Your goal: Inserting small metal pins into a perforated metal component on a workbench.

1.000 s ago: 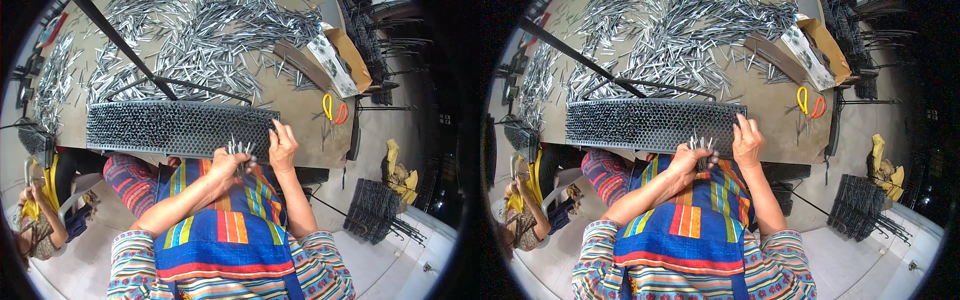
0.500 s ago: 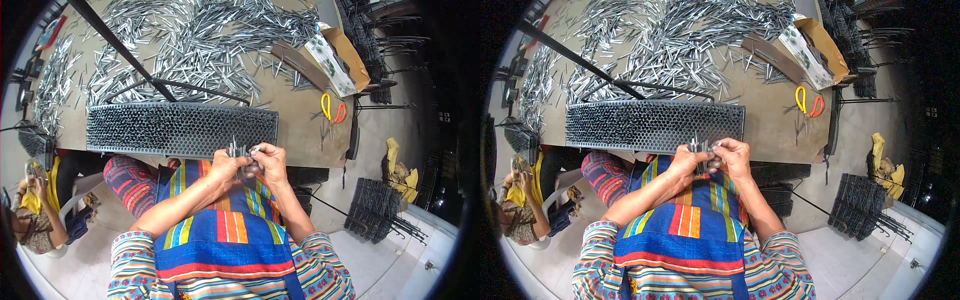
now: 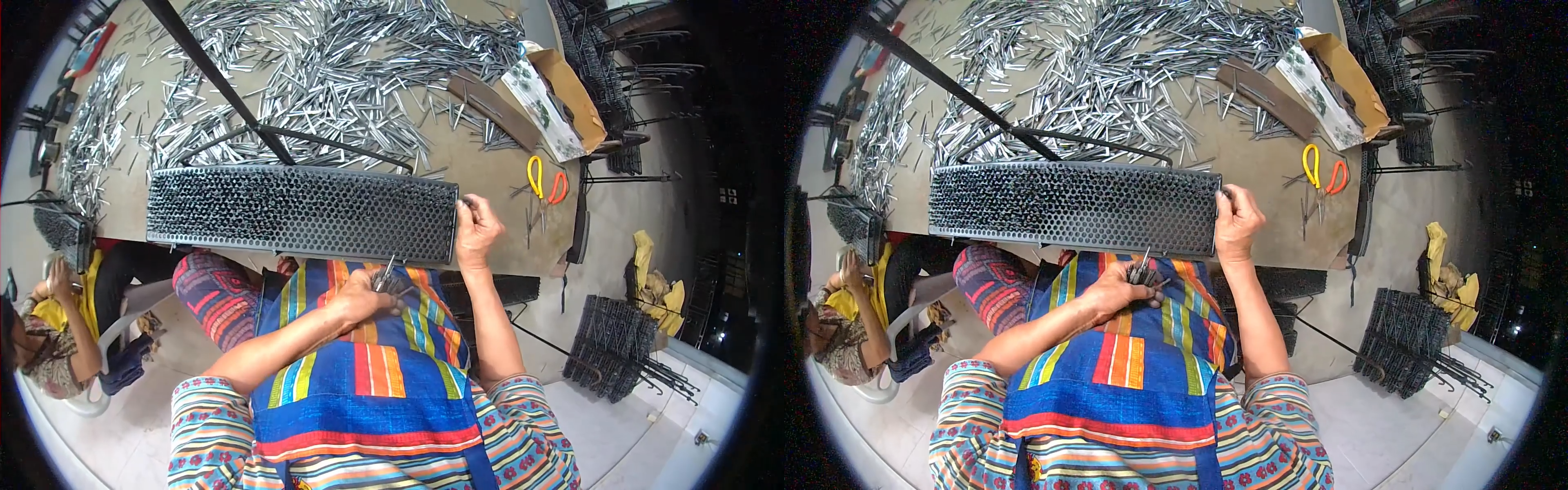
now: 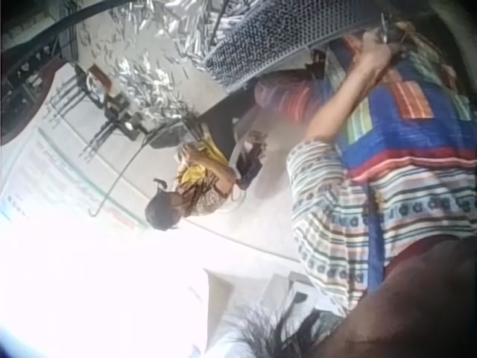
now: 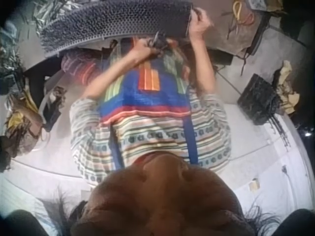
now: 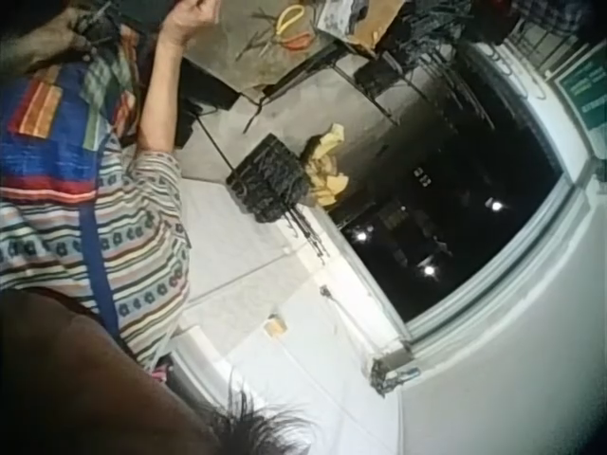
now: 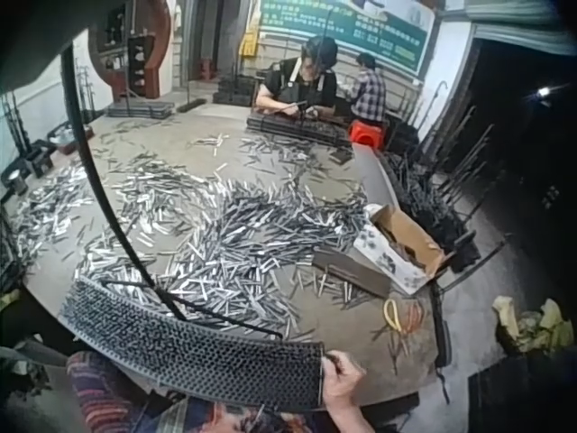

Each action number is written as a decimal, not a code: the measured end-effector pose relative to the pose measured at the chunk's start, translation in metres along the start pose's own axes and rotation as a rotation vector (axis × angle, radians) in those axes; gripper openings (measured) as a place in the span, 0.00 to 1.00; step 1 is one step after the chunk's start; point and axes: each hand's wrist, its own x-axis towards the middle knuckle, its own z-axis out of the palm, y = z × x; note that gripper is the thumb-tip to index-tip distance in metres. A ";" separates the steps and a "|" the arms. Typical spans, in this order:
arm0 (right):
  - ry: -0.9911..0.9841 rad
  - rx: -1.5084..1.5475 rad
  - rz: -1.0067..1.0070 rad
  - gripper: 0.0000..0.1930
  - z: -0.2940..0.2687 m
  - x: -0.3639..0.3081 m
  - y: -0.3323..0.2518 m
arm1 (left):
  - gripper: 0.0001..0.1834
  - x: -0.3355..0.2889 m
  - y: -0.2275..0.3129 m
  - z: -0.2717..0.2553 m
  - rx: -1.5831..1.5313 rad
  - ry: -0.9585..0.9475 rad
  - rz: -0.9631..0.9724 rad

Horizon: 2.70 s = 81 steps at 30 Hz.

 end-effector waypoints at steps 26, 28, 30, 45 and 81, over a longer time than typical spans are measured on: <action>-0.276 -0.090 0.058 0.08 -0.011 -0.016 -0.037 | 0.04 0.003 0.019 0.002 -0.379 0.201 0.032; -0.577 0.254 0.333 0.09 -0.010 -0.024 -0.049 | 0.04 0.001 0.023 0.002 -0.390 0.200 0.031; -0.727 0.260 0.297 0.08 -0.009 -0.039 -0.053 | 0.05 0.002 0.025 0.007 -0.397 0.185 0.027; -0.494 0.668 0.738 0.04 0.014 -0.080 -0.053 | 0.03 -0.004 0.022 -0.003 -0.268 0.132 0.084; -0.200 0.344 0.073 0.04 0.070 -0.032 -0.062 | 0.05 -0.023 -0.011 -0.031 -0.197 0.207 0.093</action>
